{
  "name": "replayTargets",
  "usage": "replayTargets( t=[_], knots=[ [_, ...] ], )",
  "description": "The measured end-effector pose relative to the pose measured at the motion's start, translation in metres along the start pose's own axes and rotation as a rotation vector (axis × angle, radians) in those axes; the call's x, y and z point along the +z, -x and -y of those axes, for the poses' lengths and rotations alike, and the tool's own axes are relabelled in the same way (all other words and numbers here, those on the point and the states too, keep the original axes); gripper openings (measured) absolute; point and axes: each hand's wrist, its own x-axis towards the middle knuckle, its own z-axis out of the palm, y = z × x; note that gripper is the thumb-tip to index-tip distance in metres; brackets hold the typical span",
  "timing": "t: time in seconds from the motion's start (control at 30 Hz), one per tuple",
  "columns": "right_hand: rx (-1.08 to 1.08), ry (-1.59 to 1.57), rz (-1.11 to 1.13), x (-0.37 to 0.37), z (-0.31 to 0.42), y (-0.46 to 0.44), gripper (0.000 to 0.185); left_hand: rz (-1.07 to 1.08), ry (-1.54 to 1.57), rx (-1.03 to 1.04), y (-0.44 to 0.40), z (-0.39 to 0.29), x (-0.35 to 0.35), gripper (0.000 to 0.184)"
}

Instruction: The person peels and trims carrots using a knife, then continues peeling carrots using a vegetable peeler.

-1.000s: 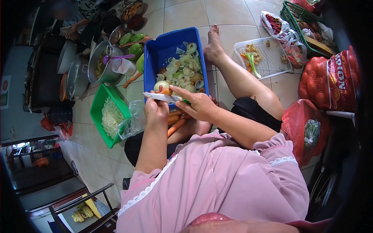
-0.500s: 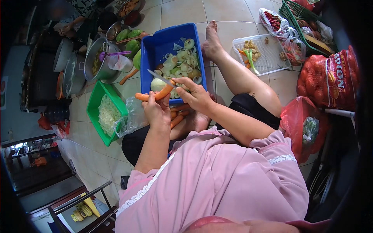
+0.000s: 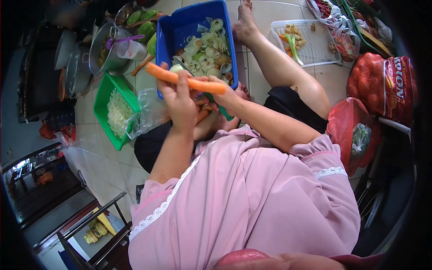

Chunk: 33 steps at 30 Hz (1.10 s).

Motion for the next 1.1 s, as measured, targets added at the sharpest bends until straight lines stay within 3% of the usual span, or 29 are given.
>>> replayTargets(
  t=[0.07, 0.17, 0.2, 0.3, 0.4, 0.5, 0.53, 0.57, 0.7, 0.73, 0.83, 0.87, 0.97, 1.1],
  knots=[
    [-0.053, 0.274, -0.121, -0.004, 0.010, -0.003, 0.027, -0.003, -0.235, 0.178, -0.013, -0.017, -0.010, 0.047],
    [-0.010, 0.405, -0.244, -0.022, 0.026, -0.011, 0.035, 0.220, -0.598, -0.024, -0.020, -0.023, -0.067, 0.032],
    [0.003, 0.414, -0.280, -0.027, 0.028, -0.013, 0.036, 0.286, -0.891, 0.123, -0.021, -0.018, -0.083, 0.027],
    [0.026, 0.465, -0.307, -0.035, 0.026, -0.020, 0.040, 0.610, -1.192, -0.023, -0.006, -0.010, -0.114, 0.035],
    [0.027, 0.549, -0.270, -0.035, 0.018, -0.022, 0.043, 0.633, -1.329, -0.180, 0.008, 0.017, -0.147, 0.039],
    [0.091, 0.590, -0.221, -0.038, 0.013, -0.026, 0.046, 0.397, -1.470, 0.081, 0.019, 0.039, -0.150, 0.034],
    [0.131, 0.576, -0.207, -0.039, 0.013, -0.027, 0.047, 0.416, -1.500, -0.012, 0.022, 0.040, -0.143, 0.034],
    [0.170, 0.560, -0.191, -0.039, 0.014, -0.027, 0.047, 0.518, -1.452, 0.053, 0.024, 0.049, -0.144, 0.035],
    [0.138, 0.520, -0.164, -0.037, 0.016, -0.026, 0.050, 0.679, -1.670, -0.541, 0.040, 0.068, -0.120, 0.040],
    [0.109, 0.521, -0.172, -0.037, 0.012, -0.026, 0.050, 0.702, -1.705, -0.542, 0.042, 0.071, -0.123, 0.039],
    [0.069, 0.520, -0.155, -0.037, 0.016, -0.021, 0.051, 0.644, -1.516, -0.632, 0.036, 0.061, -0.128, 0.037],
    [0.073, 0.508, -0.139, -0.037, 0.018, -0.018, 0.051, 0.671, -1.315, -0.645, 0.033, 0.064, -0.144, 0.039],
    [0.074, 0.495, -0.021, -0.022, 0.036, -0.006, 0.048, 0.476, -0.582, -0.766, 0.028, 0.026, -0.137, 0.041],
    [-0.034, 0.522, 0.187, 0.005, 0.048, 0.016, 0.046, 0.303, -0.171, -0.704, 0.017, -0.003, -0.119, 0.036]
  ],
)
